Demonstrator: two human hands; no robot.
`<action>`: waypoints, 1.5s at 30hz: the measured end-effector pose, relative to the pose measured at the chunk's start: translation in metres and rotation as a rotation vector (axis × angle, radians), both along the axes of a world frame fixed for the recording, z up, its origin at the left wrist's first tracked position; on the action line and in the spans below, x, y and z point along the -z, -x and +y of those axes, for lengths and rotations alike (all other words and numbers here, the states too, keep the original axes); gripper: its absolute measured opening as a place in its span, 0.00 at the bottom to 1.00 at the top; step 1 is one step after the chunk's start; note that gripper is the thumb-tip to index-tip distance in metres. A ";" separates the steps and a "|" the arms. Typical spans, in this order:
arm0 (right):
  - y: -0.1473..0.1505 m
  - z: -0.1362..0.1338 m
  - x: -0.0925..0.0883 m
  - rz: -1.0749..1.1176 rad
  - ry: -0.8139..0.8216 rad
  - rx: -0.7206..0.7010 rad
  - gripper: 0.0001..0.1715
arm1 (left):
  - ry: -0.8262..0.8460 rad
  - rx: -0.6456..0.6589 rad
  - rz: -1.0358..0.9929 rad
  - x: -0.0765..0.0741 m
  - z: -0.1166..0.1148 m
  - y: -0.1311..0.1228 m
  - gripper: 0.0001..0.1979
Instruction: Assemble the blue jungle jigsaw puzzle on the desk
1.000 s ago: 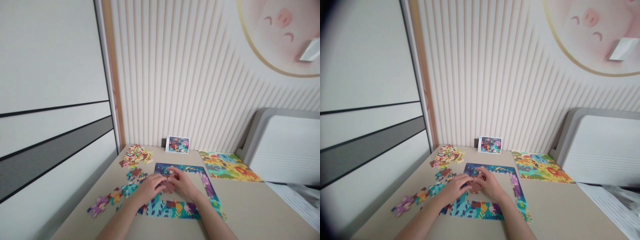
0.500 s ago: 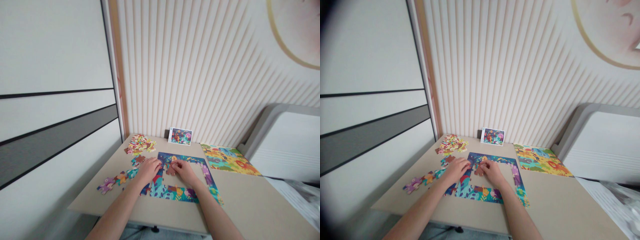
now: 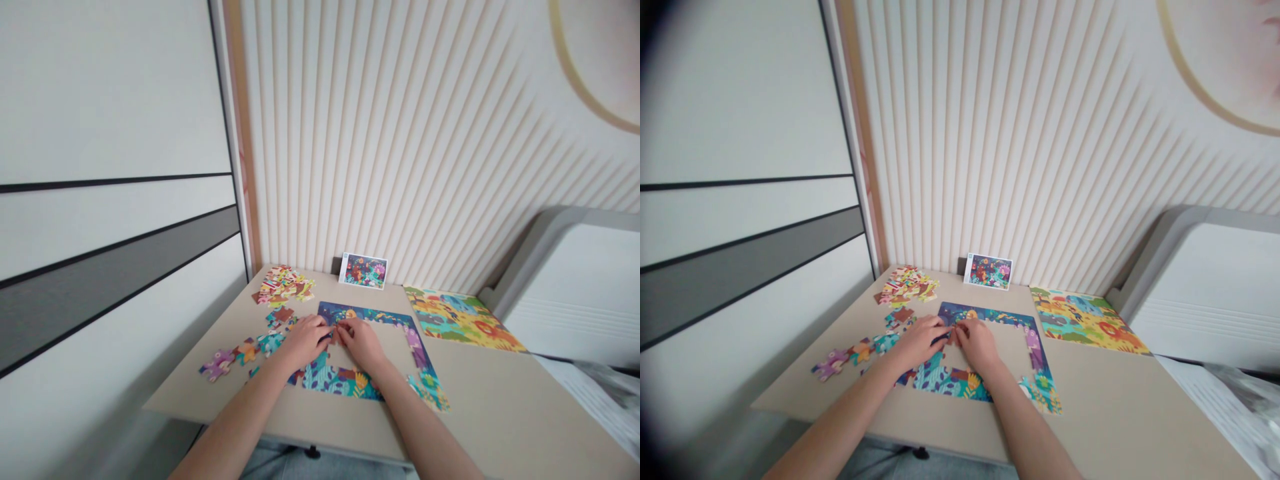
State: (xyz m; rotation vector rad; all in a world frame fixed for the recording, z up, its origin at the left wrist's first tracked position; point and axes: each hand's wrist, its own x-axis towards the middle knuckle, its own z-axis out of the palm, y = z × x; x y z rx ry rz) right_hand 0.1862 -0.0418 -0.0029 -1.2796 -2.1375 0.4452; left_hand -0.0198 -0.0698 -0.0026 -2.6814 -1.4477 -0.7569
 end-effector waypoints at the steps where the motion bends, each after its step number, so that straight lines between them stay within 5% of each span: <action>1: 0.000 -0.001 0.001 -0.016 -0.007 0.012 0.12 | 0.000 0.000 0.003 0.000 0.000 0.000 0.12; 8: 0.002 -0.003 0.005 -0.091 -0.013 0.075 0.11 | -0.010 0.001 0.003 -0.002 -0.002 -0.001 0.09; 22: -0.008 -0.014 -0.015 -0.345 -0.123 -0.121 0.19 | -0.025 -0.028 0.047 -0.001 -0.002 -0.006 0.09; 27: -0.015 -0.015 -0.019 -0.284 -0.076 -0.169 0.18 | -0.031 -0.030 0.033 0.000 -0.003 -0.005 0.12; 32: -0.027 -0.005 -0.015 -0.236 -0.026 -0.158 0.27 | -0.004 -0.034 0.031 0.003 0.000 -0.004 0.12; 45: -0.035 -0.003 -0.015 -0.204 -0.049 -0.244 0.22 | 0.015 -0.039 0.028 0.001 0.000 -0.003 0.12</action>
